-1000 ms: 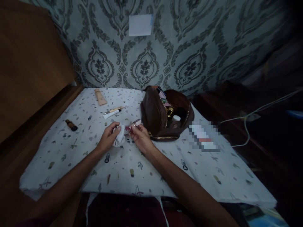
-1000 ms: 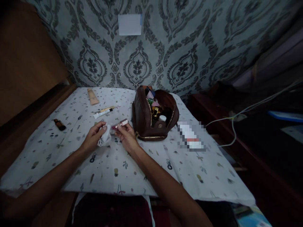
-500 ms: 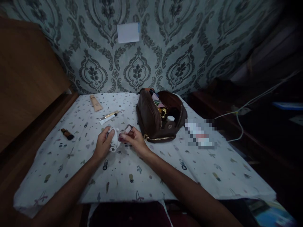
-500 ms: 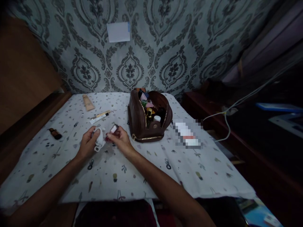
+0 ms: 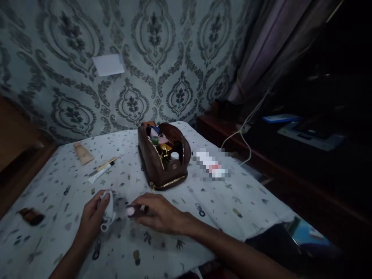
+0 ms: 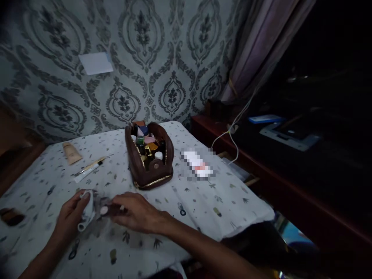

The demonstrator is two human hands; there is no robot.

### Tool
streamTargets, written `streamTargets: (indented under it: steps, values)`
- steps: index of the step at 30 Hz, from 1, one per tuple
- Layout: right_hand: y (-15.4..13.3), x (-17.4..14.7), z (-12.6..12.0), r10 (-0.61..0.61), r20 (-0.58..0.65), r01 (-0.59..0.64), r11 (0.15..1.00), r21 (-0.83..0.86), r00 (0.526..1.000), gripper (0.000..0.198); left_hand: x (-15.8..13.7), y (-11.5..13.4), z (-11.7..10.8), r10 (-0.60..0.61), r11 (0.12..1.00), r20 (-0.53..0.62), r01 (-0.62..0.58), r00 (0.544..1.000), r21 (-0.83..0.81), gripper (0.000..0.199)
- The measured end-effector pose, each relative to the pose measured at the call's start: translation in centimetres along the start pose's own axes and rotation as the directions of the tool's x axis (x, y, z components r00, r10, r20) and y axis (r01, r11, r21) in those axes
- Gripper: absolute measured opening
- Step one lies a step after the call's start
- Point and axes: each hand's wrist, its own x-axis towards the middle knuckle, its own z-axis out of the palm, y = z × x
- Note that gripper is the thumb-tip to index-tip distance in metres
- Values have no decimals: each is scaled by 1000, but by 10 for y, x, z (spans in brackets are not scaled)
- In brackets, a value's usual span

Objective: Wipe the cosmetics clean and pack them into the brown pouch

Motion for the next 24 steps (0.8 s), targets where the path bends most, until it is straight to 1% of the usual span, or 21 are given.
streamTargets:
  steps: [3, 5, 7, 9, 11, 12, 14, 16, 17, 21, 24]
  values:
    - [-3, -27, -25, 59, -65, -55, 996, 67, 996, 18, -1, 4, 8, -2, 994, 60, -5, 998, 105, 41]
    - [-4, -40, -45, 106, -149, -92, 991, 101, 983, 18, -2, 10, 14, 29, 991, 56, -35, 998, 126, 36]
    - [-7, -46, -67, 150, -246, -112, 980, 163, 958, 19, -2, 16, 19, 68, 988, 24, -70, 997, 139, 33]
    - [-10, -43, -92, 165, -327, -77, 961, 267, 930, 21, -1, 20, 23, 81, 982, 15, -83, 997, 172, 30]
    - [-14, -32, -117, 143, -394, 12, 931, 365, 908, 22, 1, 22, 24, 87, 974, 19, -89, 996, 208, 28]
    - [-16, -25, -128, 127, -428, 49, 924, 378, 895, 20, 2, 22, 24, 94, 970, 21, -96, 995, 224, 27]
    - [-20, -10, -148, 89, -512, 100, 939, 330, 854, 19, 4, 22, 24, 106, 961, 11, -106, 994, 255, 26]
    - [-22, 4, -163, 57, -571, 100, 966, 240, 819, 19, 5, 20, 23, 110, 956, 0, -106, 994, 273, 26]
    - [-22, 10, -168, 43, -582, 90, 976, 198, 812, 19, 6, 19, 23, 106, 955, -1, -102, 994, 280, 26]
    - [-13, 20, -176, 23, -556, 29, 996, 84, 831, 19, 7, 12, 22, 36, 948, -23, -27, 999, 318, 31]
    - [0, 20, -177, 29, -555, -58, 998, -35, 831, 20, 7, 1, 21, -24, 947, -65, 43, 998, 319, 37]
